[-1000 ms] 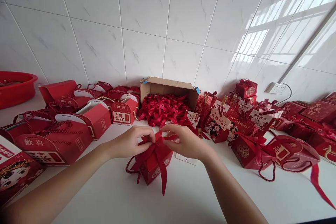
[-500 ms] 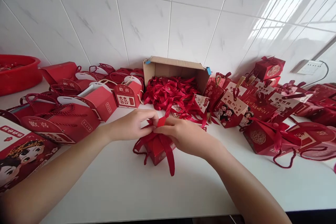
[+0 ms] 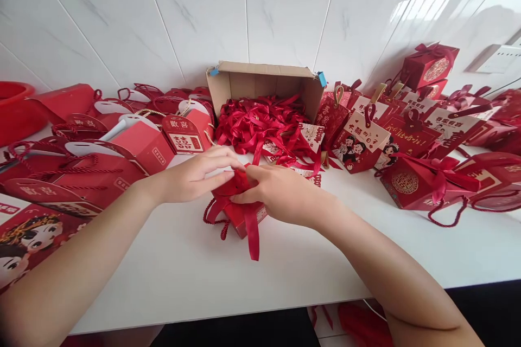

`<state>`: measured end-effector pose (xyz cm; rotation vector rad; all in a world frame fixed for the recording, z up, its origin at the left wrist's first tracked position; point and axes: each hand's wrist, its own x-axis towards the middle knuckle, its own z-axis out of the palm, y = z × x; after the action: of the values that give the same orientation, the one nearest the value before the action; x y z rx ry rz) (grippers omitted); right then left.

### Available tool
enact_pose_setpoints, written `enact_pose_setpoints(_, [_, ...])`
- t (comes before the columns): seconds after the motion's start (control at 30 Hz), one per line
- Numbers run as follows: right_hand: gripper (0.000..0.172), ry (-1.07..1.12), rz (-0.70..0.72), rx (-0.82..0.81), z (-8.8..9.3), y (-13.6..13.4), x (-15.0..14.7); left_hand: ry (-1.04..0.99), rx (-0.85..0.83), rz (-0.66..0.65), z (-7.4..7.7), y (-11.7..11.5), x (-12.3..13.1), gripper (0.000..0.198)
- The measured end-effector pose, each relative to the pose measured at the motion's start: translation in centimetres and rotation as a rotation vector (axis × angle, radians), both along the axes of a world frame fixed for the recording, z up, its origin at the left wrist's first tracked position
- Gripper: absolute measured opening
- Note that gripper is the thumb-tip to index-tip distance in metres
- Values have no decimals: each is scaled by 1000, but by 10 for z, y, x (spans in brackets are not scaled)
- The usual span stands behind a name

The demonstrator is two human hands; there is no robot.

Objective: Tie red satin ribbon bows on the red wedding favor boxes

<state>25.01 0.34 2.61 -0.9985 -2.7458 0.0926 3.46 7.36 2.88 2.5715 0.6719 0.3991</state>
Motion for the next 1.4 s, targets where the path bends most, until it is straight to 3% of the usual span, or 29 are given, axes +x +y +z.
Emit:
enact_pose_setpoints(0.1, [44,-56,-7,29,-1,1,0,-46,-41,28,-6,3,2,30])
enact_pose_setpoints(0.2, [46,-44,-8,39,-3,1,0,-81,-47,-21,-8,3,4,20])
enact_pose_setpoints(0.6, [60,-76,16,69,-5,2,2,4,43,-35,-1,-5,5,10])
enact_pose_setpoints(0.73, [59,-50,26,99,-4,0,0,6,-72,-56,3,-9,4,3])
enact_pose_setpoints(1.0, [56,-56,43,103,0,-2,-1,71,-182,-69,3,-7,3,15])
enact_pose_setpoints(1.2, [62,-49,58,105,-2,-1,-2,-4,-415,-119,2,-1,5,19])
enact_pose_setpoints(1.4, [58,-72,61,74,1,1,-2,-10,-381,-70,-3,4,3,16])
